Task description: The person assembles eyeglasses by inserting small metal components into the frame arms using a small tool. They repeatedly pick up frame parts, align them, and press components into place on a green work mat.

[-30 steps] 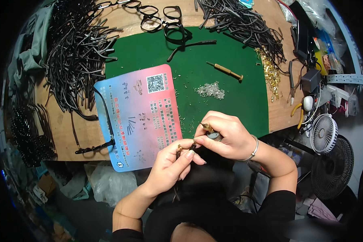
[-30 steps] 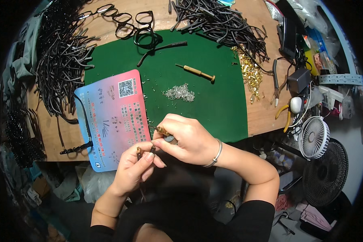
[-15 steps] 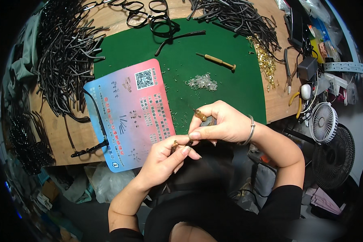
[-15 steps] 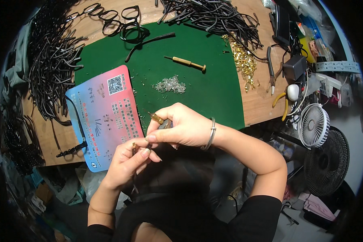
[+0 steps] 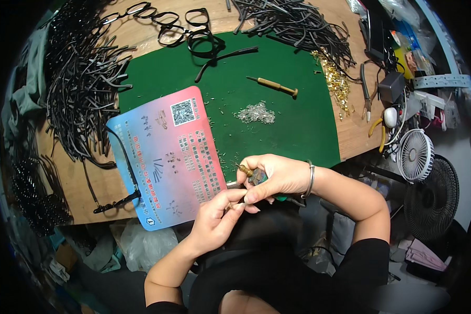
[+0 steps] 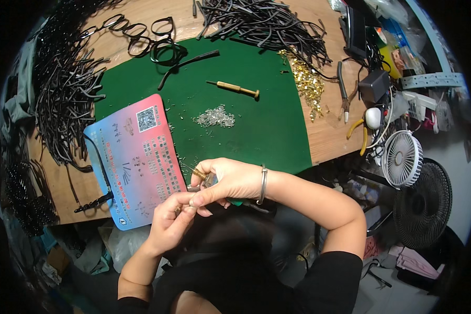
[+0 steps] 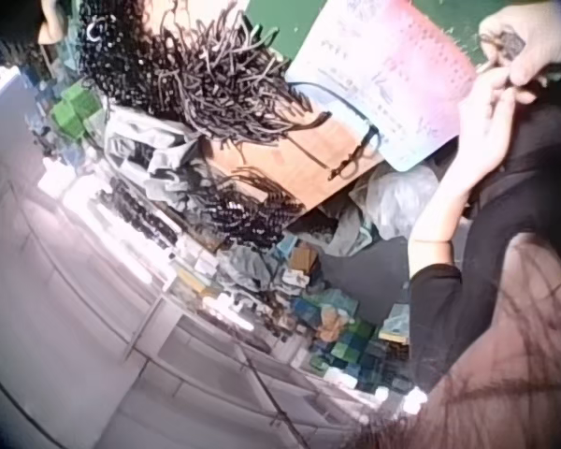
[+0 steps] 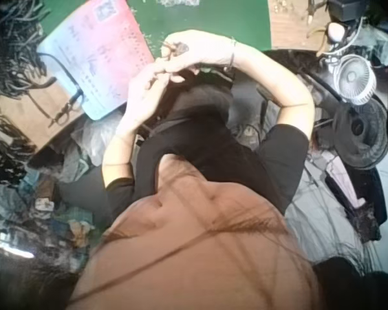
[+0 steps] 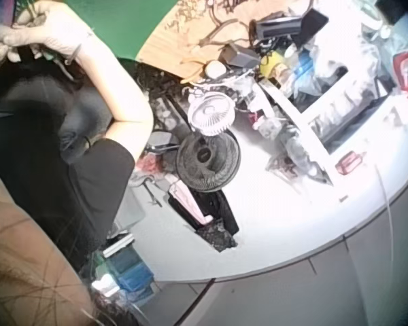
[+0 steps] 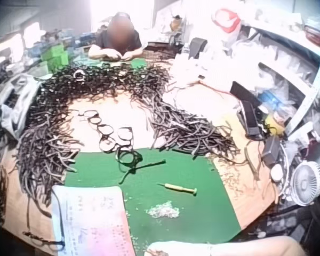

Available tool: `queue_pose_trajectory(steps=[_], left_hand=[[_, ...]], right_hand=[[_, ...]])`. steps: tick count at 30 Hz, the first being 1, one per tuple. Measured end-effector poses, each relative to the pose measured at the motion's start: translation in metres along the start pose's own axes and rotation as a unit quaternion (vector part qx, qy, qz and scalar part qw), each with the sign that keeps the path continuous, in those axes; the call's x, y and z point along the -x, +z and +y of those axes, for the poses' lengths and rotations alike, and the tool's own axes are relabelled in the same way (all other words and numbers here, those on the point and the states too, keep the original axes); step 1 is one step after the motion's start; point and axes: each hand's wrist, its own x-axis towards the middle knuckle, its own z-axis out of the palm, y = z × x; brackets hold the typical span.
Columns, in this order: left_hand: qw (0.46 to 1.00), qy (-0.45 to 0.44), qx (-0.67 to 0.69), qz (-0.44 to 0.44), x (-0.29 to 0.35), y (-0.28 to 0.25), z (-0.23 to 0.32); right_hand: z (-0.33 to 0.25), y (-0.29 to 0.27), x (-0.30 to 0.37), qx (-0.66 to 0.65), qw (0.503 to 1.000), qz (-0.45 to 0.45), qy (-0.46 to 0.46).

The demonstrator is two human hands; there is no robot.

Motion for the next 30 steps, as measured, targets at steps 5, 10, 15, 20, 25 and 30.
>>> queue_pose_trajectory(steps=[5,10,15,20,25,30], left_hand=[[0.995,0.019,-0.095,0.026,-0.011,0.007,0.005],[0.987,-0.012,-0.109,0.115,-0.002,-0.008,-0.007],[0.965,0.008,-0.206,0.159,-0.024,-0.001,0.0],[0.952,0.061,-0.255,0.16,-0.03,-0.009,-0.014],[0.968,-0.045,-0.175,0.176,-0.031,-0.003,-0.003],[0.981,-0.076,0.01,0.181,-0.021,-0.01,0.001]], right_hand=[[0.013,0.007,0.009,0.267,0.931,0.183,-0.17],[0.015,-0.004,0.032,0.42,0.853,0.263,-0.165],[0.015,-0.009,0.03,0.585,0.712,0.347,-0.174],[0.021,-0.01,0.019,0.63,0.628,0.406,-0.211],[0.02,-0.012,0.013,0.65,0.616,0.391,-0.212],[0.022,-0.013,0.013,0.656,0.608,0.399,-0.202]])
